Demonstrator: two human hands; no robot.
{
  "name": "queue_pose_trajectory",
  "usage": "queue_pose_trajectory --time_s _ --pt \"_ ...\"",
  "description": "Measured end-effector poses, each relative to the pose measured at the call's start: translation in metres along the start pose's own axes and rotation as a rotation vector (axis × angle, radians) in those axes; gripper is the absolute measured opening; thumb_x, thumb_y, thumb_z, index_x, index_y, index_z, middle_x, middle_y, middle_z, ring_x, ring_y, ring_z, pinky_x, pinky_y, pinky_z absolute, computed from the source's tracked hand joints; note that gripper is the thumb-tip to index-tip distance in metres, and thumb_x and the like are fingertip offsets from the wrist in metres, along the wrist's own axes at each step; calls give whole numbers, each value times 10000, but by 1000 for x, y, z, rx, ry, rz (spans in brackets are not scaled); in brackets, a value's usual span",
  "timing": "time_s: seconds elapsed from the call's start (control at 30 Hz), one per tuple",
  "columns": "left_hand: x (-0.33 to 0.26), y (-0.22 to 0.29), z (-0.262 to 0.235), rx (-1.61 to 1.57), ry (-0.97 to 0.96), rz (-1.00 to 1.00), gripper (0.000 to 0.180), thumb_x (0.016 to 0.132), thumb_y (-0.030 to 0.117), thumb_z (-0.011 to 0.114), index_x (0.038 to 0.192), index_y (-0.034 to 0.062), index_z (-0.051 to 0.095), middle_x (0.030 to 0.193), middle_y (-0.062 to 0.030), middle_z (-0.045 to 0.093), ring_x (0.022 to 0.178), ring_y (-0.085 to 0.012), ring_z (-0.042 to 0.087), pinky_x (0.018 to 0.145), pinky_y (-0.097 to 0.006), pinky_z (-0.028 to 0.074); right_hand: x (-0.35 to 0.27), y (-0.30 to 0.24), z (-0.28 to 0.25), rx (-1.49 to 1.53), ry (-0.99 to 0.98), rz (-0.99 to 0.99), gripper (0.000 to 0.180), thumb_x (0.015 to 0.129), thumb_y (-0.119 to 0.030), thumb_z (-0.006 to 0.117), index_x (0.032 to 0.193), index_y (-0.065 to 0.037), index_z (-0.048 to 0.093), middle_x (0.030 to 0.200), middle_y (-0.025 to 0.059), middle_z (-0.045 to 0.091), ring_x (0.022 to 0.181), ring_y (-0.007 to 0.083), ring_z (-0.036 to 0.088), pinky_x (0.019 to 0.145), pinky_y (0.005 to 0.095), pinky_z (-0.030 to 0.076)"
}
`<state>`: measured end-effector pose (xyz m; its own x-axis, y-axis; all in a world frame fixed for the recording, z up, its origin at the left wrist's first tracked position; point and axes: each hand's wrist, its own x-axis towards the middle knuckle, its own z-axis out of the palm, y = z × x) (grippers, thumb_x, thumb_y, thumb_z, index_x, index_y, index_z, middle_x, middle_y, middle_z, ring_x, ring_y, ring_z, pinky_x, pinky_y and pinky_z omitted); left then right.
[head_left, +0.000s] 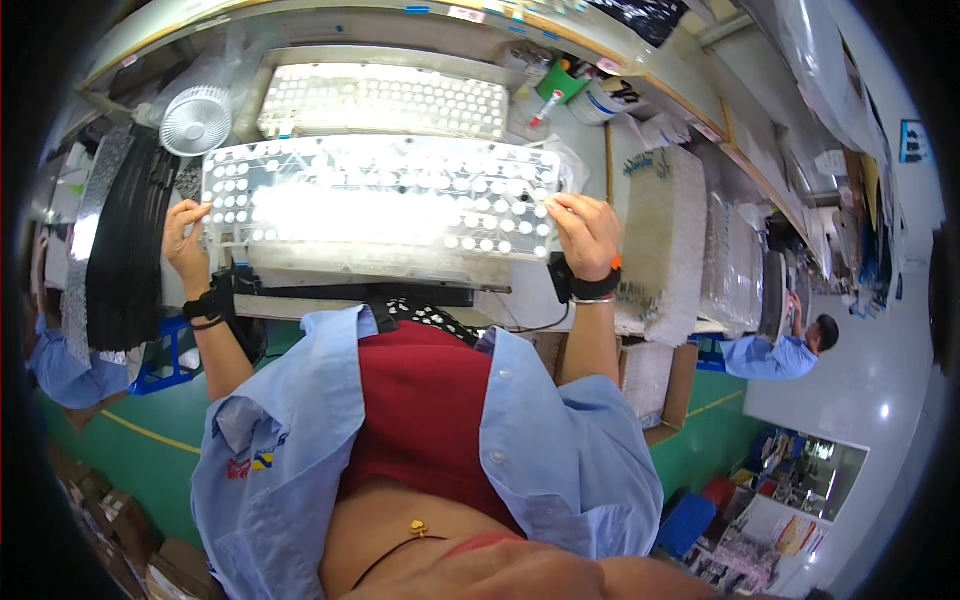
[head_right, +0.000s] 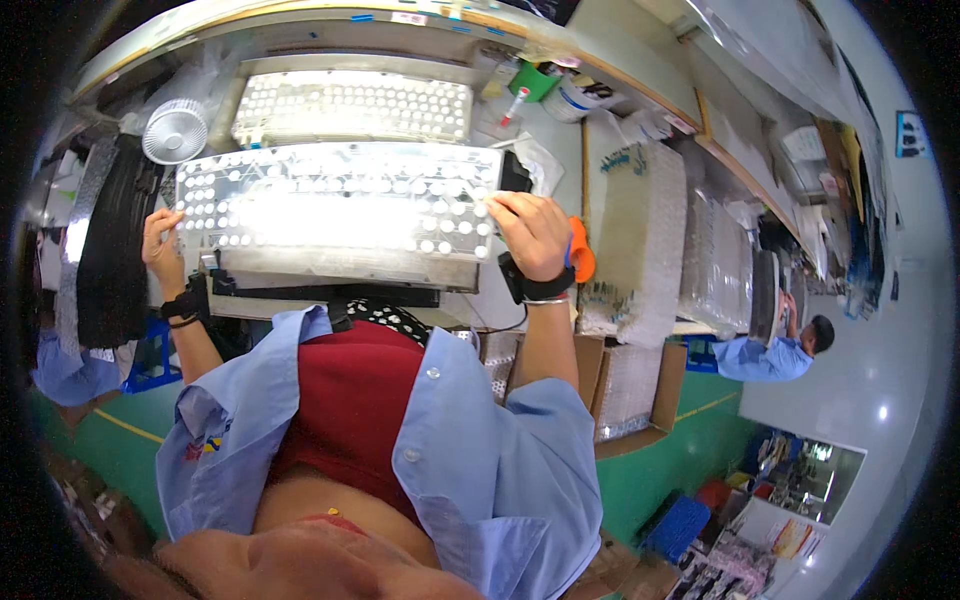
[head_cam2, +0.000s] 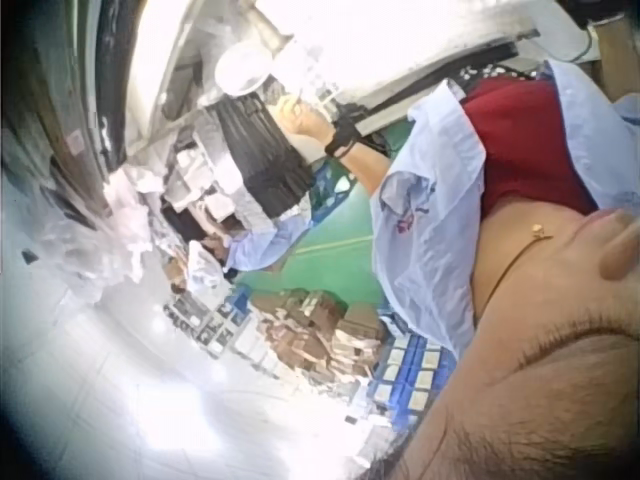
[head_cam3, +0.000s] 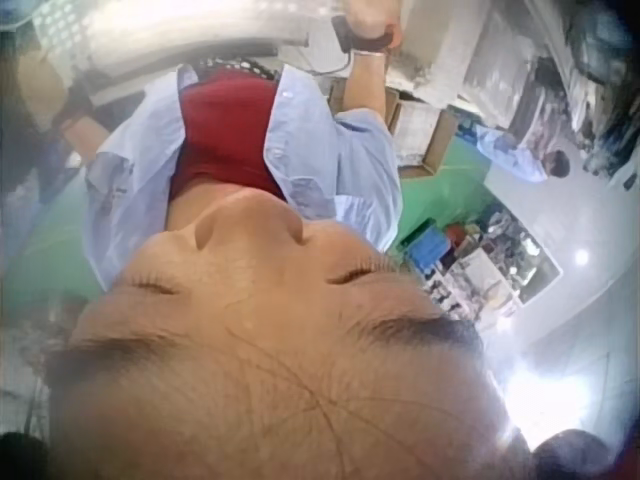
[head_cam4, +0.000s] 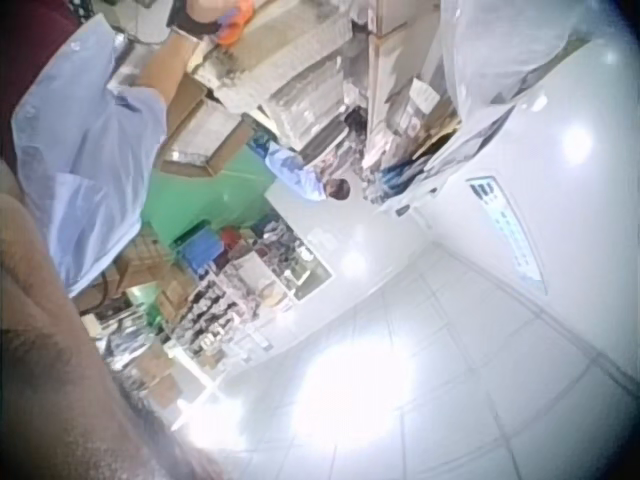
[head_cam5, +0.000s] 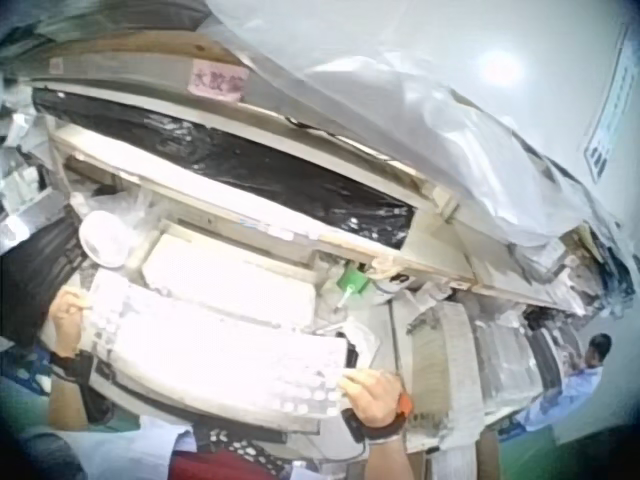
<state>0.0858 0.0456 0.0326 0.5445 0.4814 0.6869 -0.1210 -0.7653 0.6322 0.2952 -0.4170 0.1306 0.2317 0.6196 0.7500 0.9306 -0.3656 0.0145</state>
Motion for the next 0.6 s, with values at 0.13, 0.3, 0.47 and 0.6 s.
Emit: queue_pose_trajectory --time_s 0.13,0.3,0.47,0.6 --pt "1 1 1 4 1 -6 158 705 -87 615 815 17 662 843 -56 589 821 -164 561 748 -259 430 -2 0 2 -3 -20 25 220 636 -19 652 852 -60 654 895 49 635 778 206 608 645 305 477" --pt "4 2 -2 93 -136 -47 255 733 -106 554 916 31 667 916 -107 603 872 -223 580 790 -288 443 -2 1 5 12 -25 63 206 629 -17 691 825 -64 643 894 38 636 823 208 600 671 314 472" --pt "14 73 15 226 -503 -94 467 748 -92 473 1208 -19 502 1133 -221 558 1065 -348 521 919 -371 400 26 -20 4 275 -94 92 206 667 -26 694 836 -81 589 854 20 638 830 220 585 838 374 424" --pt "9 168 49 -333 -801 10 771 708 224 731 1334 3 340 1327 -184 408 1238 -317 377 1033 -382 285 50 -58 18 401 22 -73 212 665 -39 679 851 -99 598 845 22 624 769 182 574 785 368 455"
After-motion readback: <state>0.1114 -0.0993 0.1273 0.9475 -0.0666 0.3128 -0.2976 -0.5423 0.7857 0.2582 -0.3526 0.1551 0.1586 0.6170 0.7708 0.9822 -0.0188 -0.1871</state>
